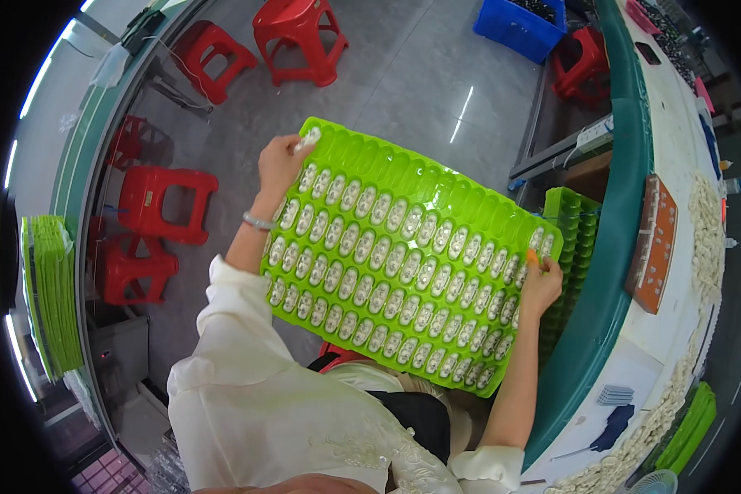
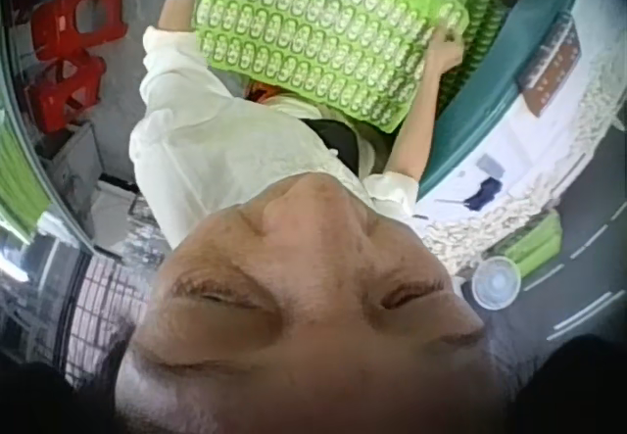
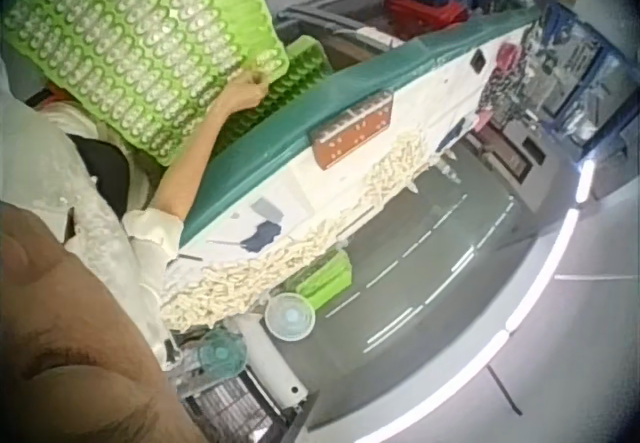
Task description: The person applies glue from a glue bottle to small plastic components, then assembles them on an assembly jig.
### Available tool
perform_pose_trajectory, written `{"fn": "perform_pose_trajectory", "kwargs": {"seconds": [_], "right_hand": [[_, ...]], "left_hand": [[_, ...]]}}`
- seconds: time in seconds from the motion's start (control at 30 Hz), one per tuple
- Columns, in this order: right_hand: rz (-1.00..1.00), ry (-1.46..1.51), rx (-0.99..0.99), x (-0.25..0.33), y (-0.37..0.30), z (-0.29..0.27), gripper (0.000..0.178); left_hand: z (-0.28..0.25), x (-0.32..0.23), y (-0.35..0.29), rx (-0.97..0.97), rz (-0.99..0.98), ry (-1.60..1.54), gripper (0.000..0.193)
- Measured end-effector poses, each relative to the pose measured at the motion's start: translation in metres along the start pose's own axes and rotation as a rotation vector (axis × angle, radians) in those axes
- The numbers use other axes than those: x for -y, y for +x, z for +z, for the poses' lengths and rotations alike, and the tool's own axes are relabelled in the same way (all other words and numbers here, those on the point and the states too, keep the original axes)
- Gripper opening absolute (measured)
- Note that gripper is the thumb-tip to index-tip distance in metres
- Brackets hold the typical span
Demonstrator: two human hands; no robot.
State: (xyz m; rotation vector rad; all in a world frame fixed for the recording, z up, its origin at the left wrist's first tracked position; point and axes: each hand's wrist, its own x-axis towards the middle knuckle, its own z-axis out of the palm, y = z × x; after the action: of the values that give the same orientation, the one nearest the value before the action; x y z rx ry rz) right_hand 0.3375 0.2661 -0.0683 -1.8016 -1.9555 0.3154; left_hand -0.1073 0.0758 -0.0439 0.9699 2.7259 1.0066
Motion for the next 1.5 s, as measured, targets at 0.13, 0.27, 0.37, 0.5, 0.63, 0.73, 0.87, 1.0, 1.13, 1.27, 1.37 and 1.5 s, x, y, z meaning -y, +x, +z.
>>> {"fn": "perform_pose_trajectory", "kwargs": {"seconds": [0.13, 0.27, 0.37, 0.5, 0.63, 0.73, 0.87, 1.0, 1.13, 1.27, 1.37, 1.5], "right_hand": [[0.133, 0.217, 0.237, 0.02, -0.067, -0.057, 0.027], [0.185, 0.355, 0.339, -0.011, -0.136, -0.092, 0.016], [0.391, 0.53, 0.363, -0.02, -0.175, -0.123, 0.015], [0.444, 0.576, 0.403, -0.033, -0.205, -0.142, 0.016], [0.442, 0.631, 0.444, -0.028, -0.215, -0.148, 0.015], [0.446, 0.682, 0.415, -0.019, -0.226, -0.163, 0.016], [0.414, 0.699, 0.342, -0.008, -0.255, -0.189, 0.022], [0.417, 0.829, 0.247, -0.009, -0.277, -0.225, 0.026], [0.43, 0.559, -0.031, -0.021, -0.321, -0.29, 0.022], [0.628, 0.131, -0.535, -0.053, -0.387, -0.342, 0.02], [0.757, -0.028, -0.683, -0.089, -0.449, -0.377, 0.025], [0.81, -0.148, -0.572, -0.118, -0.484, -0.403, 0.035]], "left_hand": [[0.031, 0.005, 0.013, -0.159, 0.072, 0.162, 0.034], [0.035, 0.006, 0.011, -0.175, 0.068, 0.234, 0.03], [0.038, 0.004, 0.008, -0.159, -0.003, 0.194, 0.03], [0.045, -0.001, 0.003, -0.21, 0.109, 0.122, 0.028], [0.047, 0.017, 0.005, -0.256, 0.263, 0.099, 0.035], [0.05, 0.01, 0.004, -0.29, 0.332, 0.049, 0.039], [0.065, -0.021, -0.011, -0.199, 0.355, -0.294, 0.028], [0.071, -0.184, -0.091, 0.352, 0.347, -0.672, 0.018], [0.073, -0.341, -0.213, 1.017, 0.689, -0.822, 0.018], [0.042, -0.446, -0.363, 1.116, 1.614, -0.987, 0.032], [0.027, -0.476, -0.459, 1.404, 2.063, -0.937, 0.027], [0.039, -0.476, -0.533, 1.518, 2.427, -0.633, 0.037]]}}
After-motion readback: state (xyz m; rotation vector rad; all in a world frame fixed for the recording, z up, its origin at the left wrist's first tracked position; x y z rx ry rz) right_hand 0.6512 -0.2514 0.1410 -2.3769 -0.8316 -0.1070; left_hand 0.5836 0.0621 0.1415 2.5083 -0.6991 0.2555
